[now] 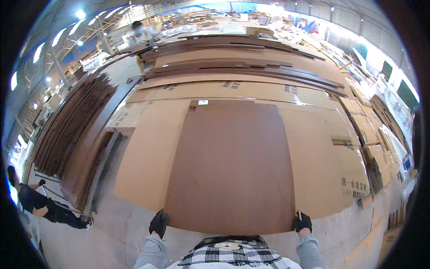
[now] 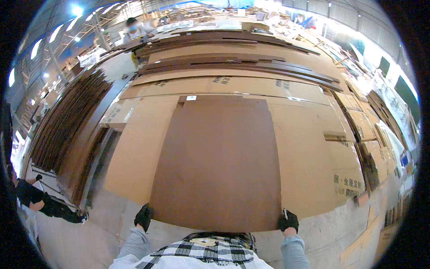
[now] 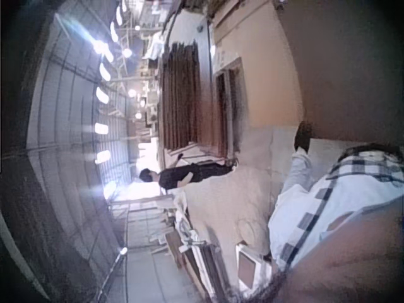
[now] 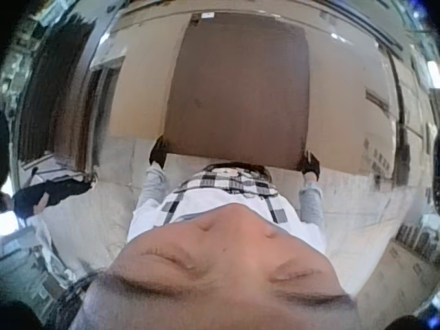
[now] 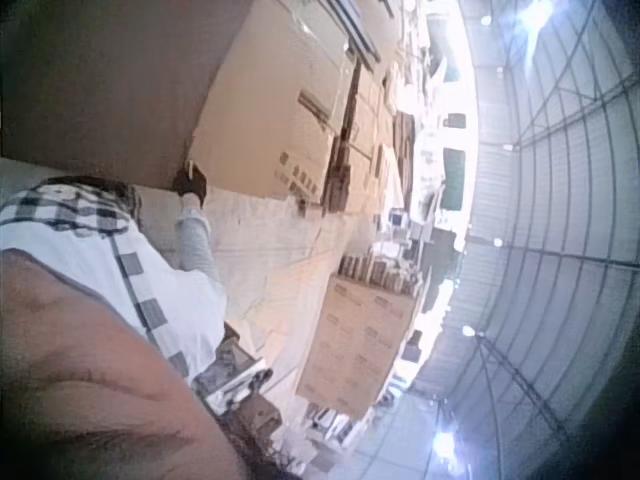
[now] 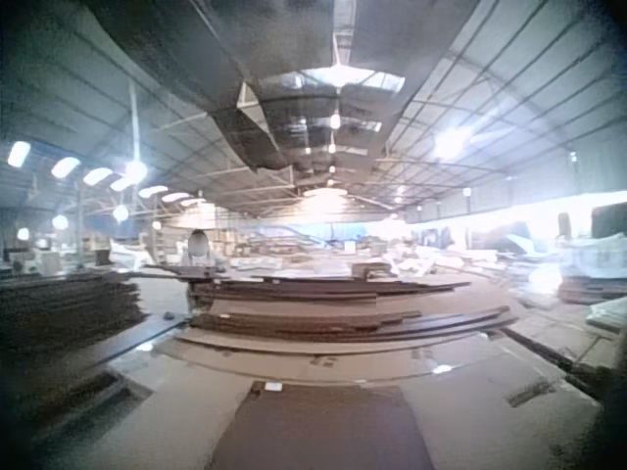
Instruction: The person wipes a large brown panel with a cloth, then uses a utility knife to cut along a straightedge. They handle white panels and wooden strips, placing them on the brown panel and arranging components on a work surface.
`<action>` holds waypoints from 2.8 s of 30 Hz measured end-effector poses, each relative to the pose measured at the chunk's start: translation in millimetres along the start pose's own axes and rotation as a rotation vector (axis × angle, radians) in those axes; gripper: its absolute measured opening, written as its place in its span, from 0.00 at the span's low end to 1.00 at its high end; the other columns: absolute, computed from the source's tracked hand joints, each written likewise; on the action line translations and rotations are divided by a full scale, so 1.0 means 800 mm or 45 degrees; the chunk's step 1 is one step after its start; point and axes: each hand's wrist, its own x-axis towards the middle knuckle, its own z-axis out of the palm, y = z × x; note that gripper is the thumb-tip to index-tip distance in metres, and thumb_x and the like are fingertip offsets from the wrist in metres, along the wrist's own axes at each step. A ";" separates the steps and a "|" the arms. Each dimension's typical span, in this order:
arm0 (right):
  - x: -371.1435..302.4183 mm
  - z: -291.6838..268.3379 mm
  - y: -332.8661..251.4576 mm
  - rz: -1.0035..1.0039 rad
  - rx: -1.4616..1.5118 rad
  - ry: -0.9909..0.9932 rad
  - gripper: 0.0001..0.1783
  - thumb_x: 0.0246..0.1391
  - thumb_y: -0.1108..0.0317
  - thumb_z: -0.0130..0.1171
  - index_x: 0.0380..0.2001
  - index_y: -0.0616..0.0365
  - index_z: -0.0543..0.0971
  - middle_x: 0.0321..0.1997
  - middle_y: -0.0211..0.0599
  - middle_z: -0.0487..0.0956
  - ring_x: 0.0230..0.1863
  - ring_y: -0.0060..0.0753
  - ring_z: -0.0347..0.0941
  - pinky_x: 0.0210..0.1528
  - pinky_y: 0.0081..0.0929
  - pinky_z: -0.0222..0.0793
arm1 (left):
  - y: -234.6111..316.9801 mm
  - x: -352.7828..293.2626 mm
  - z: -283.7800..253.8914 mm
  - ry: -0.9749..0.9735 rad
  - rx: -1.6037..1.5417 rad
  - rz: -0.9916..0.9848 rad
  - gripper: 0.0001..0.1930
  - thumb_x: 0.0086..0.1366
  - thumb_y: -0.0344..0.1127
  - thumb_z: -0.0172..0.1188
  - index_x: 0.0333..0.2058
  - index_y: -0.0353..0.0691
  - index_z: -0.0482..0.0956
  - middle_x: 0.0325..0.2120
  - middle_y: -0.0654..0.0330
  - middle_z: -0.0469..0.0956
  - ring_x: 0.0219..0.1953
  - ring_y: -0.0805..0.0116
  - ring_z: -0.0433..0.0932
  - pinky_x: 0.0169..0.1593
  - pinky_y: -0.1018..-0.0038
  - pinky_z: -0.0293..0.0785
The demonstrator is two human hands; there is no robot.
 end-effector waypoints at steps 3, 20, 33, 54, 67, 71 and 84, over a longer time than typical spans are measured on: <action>-0.027 -0.007 -0.002 0.201 0.215 -0.273 0.22 0.52 0.52 0.49 0.46 0.52 0.73 0.41 0.49 0.75 0.45 0.52 0.70 0.47 0.39 0.65 | -0.037 0.002 0.008 -0.162 -0.445 -0.140 0.28 0.61 0.53 0.48 0.56 0.46 0.62 0.48 0.57 0.71 0.48 0.64 0.72 0.48 0.70 0.69; -0.051 0.034 -0.013 0.662 1.346 -0.049 0.25 0.43 0.44 0.61 0.36 0.52 0.75 0.19 0.31 0.72 0.13 0.25 0.62 0.14 0.24 0.58 | -0.037 0.020 0.018 -0.370 -1.174 -0.119 0.32 0.62 0.53 0.49 0.58 0.40 0.56 0.49 0.53 0.67 0.45 0.60 0.73 0.43 0.66 0.77; -0.054 0.045 -0.005 0.635 1.316 -0.005 0.22 0.45 0.46 0.60 0.33 0.54 0.77 0.19 0.28 0.72 0.15 0.26 0.65 0.15 0.24 0.57 | -0.012 0.004 0.005 -0.357 -1.169 -0.129 0.30 0.63 0.51 0.47 0.58 0.40 0.56 0.49 0.53 0.68 0.45 0.60 0.73 0.44 0.67 0.76; -0.015 -0.003 0.001 0.405 0.505 0.053 0.21 0.51 0.49 0.51 0.33 0.58 0.78 0.28 0.46 0.77 0.31 0.40 0.73 0.33 0.33 0.69 | -0.033 -0.001 0.030 -0.057 -1.068 -0.160 0.30 0.64 0.52 0.44 0.60 0.45 0.52 0.48 0.54 0.68 0.45 0.62 0.73 0.43 0.71 0.75; 0.119 0.108 -0.322 0.107 1.412 -1.192 0.18 0.54 0.61 0.51 0.46 0.57 0.71 0.31 0.38 0.77 0.27 0.35 0.74 0.27 0.30 0.72 | -0.120 -0.165 0.118 0.341 -1.406 -0.820 0.17 0.62 0.47 0.47 0.44 0.44 0.69 0.32 0.56 0.75 0.31 0.65 0.75 0.37 0.72 0.72; 0.053 0.083 -0.436 0.057 1.416 -1.480 0.18 0.54 0.60 0.51 0.46 0.56 0.70 0.24 0.39 0.76 0.22 0.34 0.73 0.20 0.29 0.70 | -0.110 -0.255 0.170 0.411 -1.154 -0.936 0.16 0.62 0.45 0.48 0.44 0.43 0.69 0.32 0.56 0.76 0.31 0.65 0.75 0.36 0.71 0.73; -0.070 0.174 -0.507 -0.556 1.130 -1.910 0.17 0.53 0.65 0.52 0.47 0.56 0.71 0.29 0.38 0.76 0.22 0.33 0.73 0.20 0.29 0.70 | -0.140 -0.455 0.296 0.633 -1.098 -1.474 0.14 0.61 0.39 0.49 0.44 0.40 0.71 0.34 0.54 0.76 0.31 0.64 0.75 0.35 0.69 0.73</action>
